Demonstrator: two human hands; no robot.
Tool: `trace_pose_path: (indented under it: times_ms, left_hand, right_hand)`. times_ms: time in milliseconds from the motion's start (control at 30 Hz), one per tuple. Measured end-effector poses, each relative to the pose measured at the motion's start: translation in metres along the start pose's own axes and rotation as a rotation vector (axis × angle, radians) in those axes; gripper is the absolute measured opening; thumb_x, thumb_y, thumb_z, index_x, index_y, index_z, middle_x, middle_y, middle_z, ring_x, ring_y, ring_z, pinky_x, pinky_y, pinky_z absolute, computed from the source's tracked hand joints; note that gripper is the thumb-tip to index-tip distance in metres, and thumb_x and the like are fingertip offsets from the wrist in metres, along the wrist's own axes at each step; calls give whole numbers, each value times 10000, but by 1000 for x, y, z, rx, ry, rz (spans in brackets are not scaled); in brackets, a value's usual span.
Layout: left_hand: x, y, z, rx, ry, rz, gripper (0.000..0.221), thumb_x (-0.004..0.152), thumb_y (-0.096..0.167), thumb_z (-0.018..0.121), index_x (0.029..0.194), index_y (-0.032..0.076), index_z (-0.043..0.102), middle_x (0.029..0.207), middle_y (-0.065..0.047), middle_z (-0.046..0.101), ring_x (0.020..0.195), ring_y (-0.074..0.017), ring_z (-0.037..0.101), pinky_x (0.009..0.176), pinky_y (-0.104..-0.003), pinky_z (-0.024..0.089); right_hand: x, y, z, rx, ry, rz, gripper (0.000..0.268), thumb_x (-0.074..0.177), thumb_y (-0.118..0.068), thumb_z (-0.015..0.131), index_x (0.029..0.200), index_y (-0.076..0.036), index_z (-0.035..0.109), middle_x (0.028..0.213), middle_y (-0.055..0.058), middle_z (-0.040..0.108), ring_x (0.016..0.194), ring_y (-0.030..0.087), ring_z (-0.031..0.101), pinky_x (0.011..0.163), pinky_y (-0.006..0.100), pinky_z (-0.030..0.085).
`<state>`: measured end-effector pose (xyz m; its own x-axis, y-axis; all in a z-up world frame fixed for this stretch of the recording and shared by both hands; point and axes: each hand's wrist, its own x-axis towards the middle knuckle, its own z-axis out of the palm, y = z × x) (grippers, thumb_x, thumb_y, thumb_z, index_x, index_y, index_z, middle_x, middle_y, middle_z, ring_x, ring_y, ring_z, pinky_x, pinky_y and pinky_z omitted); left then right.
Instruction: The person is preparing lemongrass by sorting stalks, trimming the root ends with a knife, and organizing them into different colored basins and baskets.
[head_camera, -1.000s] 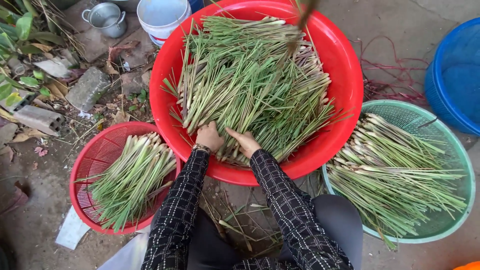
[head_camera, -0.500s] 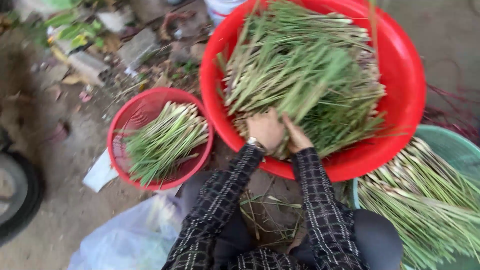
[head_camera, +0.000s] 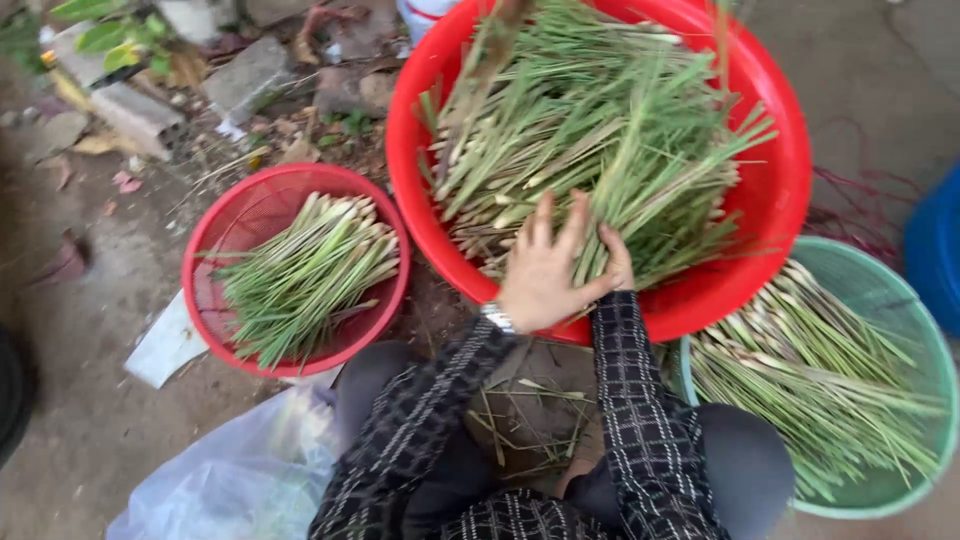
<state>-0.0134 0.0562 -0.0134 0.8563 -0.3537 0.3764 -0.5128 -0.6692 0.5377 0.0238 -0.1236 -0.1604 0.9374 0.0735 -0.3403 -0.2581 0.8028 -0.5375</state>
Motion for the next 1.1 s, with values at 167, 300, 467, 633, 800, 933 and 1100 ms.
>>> trace_pose_path:
  times_ms: [167,300,467,633,800,933,1100]
  left_hand:
    - [18,7,-88,-480,-589,-316,793,1028,440,420,1627,177,-28,1401,-428,481,1305,-582,465,1123,-664,363]
    - [35,-136,52,158,184,22,340,976,569,602,1058,296,787,780,-69,635,820,-335,693,702,-433,556]
    - [67,-126,19,-340,-345,-529,894,935,859,284,1430,180,591,1441,-191,572,1421,-375,440,1201,-508,296]
    - [61,-3,-24,-847,-673,-663,1033,838,832,473,1539,77,405,1541,-357,346,1465,-518,279,1201,-555,258]
    - [44,-55,67,-548,-682,-510,1095,912,860,352,1539,-38,344,1515,-357,400,1433,-494,363,1186,-567,291]
    - [35,-45,72,-232,-610,-343,850,1007,755,58,1462,164,466,1461,-234,464,1374,-455,383,1143,-609,233]
    - [39,-19,38,53,-619,-157,901,1009,722,132,1599,53,259,1690,-217,90,1530,-481,-35,1177,-691,-59]
  right_hand:
    - [-64,-11,88,245,-167,-96,339,850,-366,681,1000,-94,545,966,-29,584,877,127,547,800,344,444]
    - [-38,-6,46,138,-212,-15,407,875,-477,624,1057,-127,523,913,18,573,898,219,568,821,397,459]
    - [-54,-7,55,201,-125,17,407,856,-461,670,1030,-106,572,952,30,677,923,214,664,875,401,526]
    - [-32,-8,51,-109,178,160,808,807,-510,760,1420,-57,492,1361,235,525,1195,402,549,1016,579,464]
    - [-61,-4,91,-90,357,114,952,768,-428,890,1496,15,465,1430,286,556,1300,422,566,1068,544,482]
    - [-32,18,48,-201,388,-11,860,754,-399,941,1324,119,558,1229,361,628,1127,482,643,937,645,505]
    - [-48,17,40,-158,214,-15,559,843,-289,845,1248,63,688,1148,303,694,1013,422,699,895,603,544]
